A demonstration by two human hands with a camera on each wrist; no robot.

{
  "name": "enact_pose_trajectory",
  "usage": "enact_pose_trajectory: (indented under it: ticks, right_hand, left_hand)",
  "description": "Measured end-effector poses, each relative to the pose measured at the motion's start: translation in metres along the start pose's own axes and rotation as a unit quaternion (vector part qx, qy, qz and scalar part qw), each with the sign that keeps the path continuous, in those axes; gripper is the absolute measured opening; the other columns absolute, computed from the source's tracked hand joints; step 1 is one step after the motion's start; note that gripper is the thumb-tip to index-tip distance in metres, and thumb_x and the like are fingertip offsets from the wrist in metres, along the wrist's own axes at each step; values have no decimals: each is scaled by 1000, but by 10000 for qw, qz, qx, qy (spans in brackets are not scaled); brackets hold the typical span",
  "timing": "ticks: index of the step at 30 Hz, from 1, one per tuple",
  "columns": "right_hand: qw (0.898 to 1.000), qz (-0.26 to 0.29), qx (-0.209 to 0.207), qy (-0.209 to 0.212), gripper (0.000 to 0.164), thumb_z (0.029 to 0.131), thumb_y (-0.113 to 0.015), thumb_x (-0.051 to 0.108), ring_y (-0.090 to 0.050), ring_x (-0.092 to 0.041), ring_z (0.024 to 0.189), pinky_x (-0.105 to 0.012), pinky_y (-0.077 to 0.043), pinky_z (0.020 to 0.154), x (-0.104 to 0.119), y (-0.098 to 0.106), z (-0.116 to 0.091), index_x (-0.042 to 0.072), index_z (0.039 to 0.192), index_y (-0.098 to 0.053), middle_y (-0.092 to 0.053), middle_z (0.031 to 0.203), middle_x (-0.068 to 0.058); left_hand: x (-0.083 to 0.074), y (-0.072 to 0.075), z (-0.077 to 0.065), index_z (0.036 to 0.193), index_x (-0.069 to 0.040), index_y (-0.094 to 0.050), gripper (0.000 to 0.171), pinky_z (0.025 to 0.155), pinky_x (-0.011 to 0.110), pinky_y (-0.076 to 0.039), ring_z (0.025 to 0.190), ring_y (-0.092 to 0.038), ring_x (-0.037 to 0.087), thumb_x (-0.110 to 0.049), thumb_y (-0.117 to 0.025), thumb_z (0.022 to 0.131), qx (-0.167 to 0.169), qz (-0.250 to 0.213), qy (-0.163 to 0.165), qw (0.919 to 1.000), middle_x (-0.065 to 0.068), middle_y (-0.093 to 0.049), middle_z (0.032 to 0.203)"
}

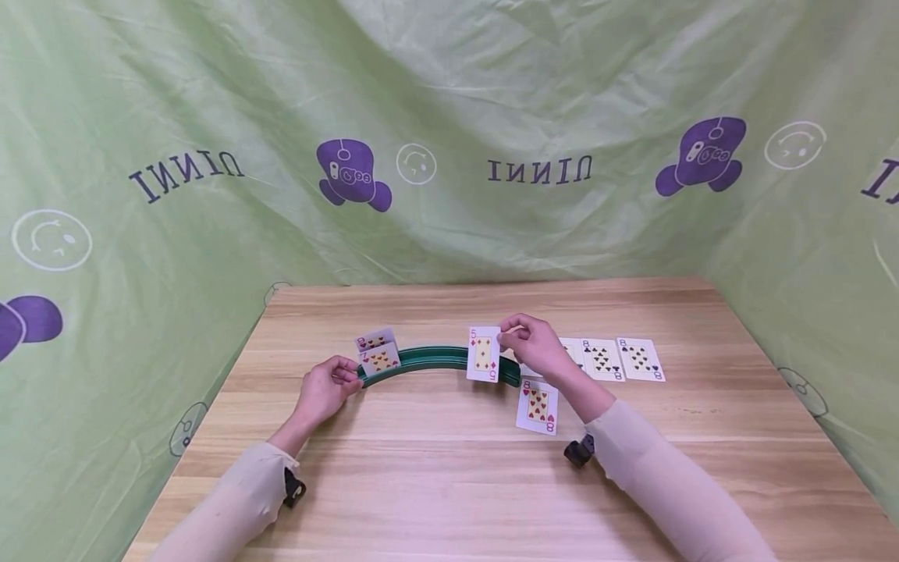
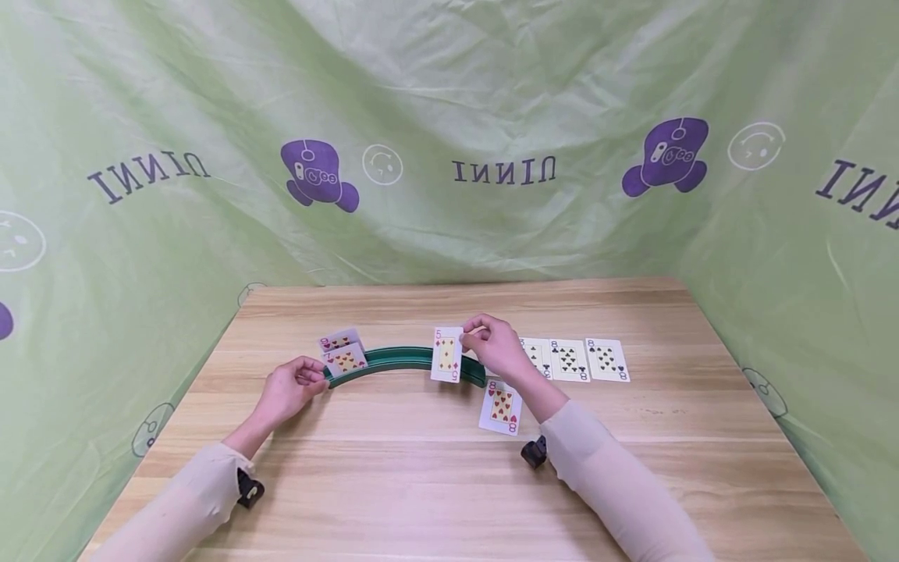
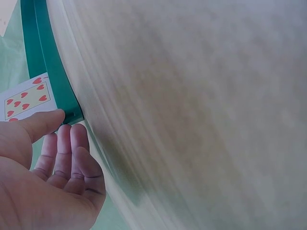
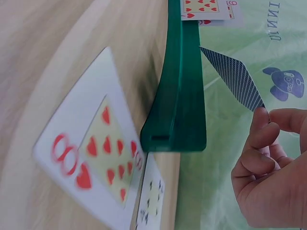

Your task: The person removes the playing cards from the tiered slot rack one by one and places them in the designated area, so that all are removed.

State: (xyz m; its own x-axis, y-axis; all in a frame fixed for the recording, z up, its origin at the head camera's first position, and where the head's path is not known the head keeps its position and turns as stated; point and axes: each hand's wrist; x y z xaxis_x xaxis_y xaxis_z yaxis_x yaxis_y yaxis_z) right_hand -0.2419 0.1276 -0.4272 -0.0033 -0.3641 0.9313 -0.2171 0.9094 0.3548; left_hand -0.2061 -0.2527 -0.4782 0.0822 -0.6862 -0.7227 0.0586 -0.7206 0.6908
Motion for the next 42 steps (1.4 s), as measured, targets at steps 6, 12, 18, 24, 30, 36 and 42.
enact_pose_trajectory:
  ticks: [6,12,18,24,30,36,42]
  right_hand:
    - [9999,-82,-58,-67,22,96,-61,17,-47,-13,59,-24,-39,55,-10,12,-7,5,114,-60,-72,89,-17]
    - [9999,-125,-65,-59,25,97,-61,17,-48,-11,59,-24,-41,54,-17,23,-14,3,117,-59,-72,91,-15]
    - [9997,-205,-134,-73,26,97,-60,17,-54,-15,65,-28,-49,61,-23,32,-19,3,118,-59,-73,93,-16]
    - [9993,-260,-182,-197,24,97,-60,18,-49,-11,60,-24,-41,55,-32,40,-27,4,117,-59,-72,90,-14]
    - [9986,-328,-265,-307,24,97,-59,18,-46,-10,58,-23,-34,51,-39,48,-36,4,116,-58,-70,83,-6]
    - [9974,-531,-383,-314,24,97,-60,18,-49,-10,59,-24,-37,53,-46,59,-44,3,116,-59,-71,81,-4]
    - [9973,-473,-394,-397,26,97,-59,16,-48,-11,59,-24,-37,51,-51,68,-52,1,118,-58,-71,82,-6]
  left_hand:
    - [0,0,-1,107,-5,-66,24,72,20,-53,81,-65,16,-6,-76,85,-23,15,-9,10000,10,-70,93]
    - [-1,0,-2,106,-4,-66,24,74,23,-55,82,-65,16,-5,-76,85,-30,25,-20,10000,11,-70,93]
    - [0,0,-1,107,-3,-66,24,74,22,-54,83,-66,17,-5,-76,85,-42,20,-40,10000,11,-71,93]
    - [1,0,-1,107,-4,-66,23,73,21,-53,83,-65,17,-5,-75,86,-49,21,-34,10000,11,-70,93]
    - [0,0,-1,108,-5,-65,24,72,20,-53,83,-65,17,-6,-75,86,23,22,32,10000,10,-69,94]
    - [0,0,-2,108,-5,-65,25,75,23,-55,84,-65,17,-5,-76,85,45,-25,46,10000,9,-70,95]
    - [0,0,-1,109,-4,-65,25,74,23,-54,83,-64,17,-5,-75,86,58,-20,24,10000,10,-69,95]
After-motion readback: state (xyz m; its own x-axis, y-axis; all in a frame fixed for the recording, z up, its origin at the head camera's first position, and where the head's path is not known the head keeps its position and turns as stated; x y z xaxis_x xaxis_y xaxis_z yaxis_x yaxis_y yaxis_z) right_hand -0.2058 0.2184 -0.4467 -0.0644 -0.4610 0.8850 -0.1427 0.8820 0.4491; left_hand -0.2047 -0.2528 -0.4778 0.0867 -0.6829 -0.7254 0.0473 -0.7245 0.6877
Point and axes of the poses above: each hand's wrist, its own z-axis towards the middle knuckle, its own y-axis out of the back of the hand, x = y × z
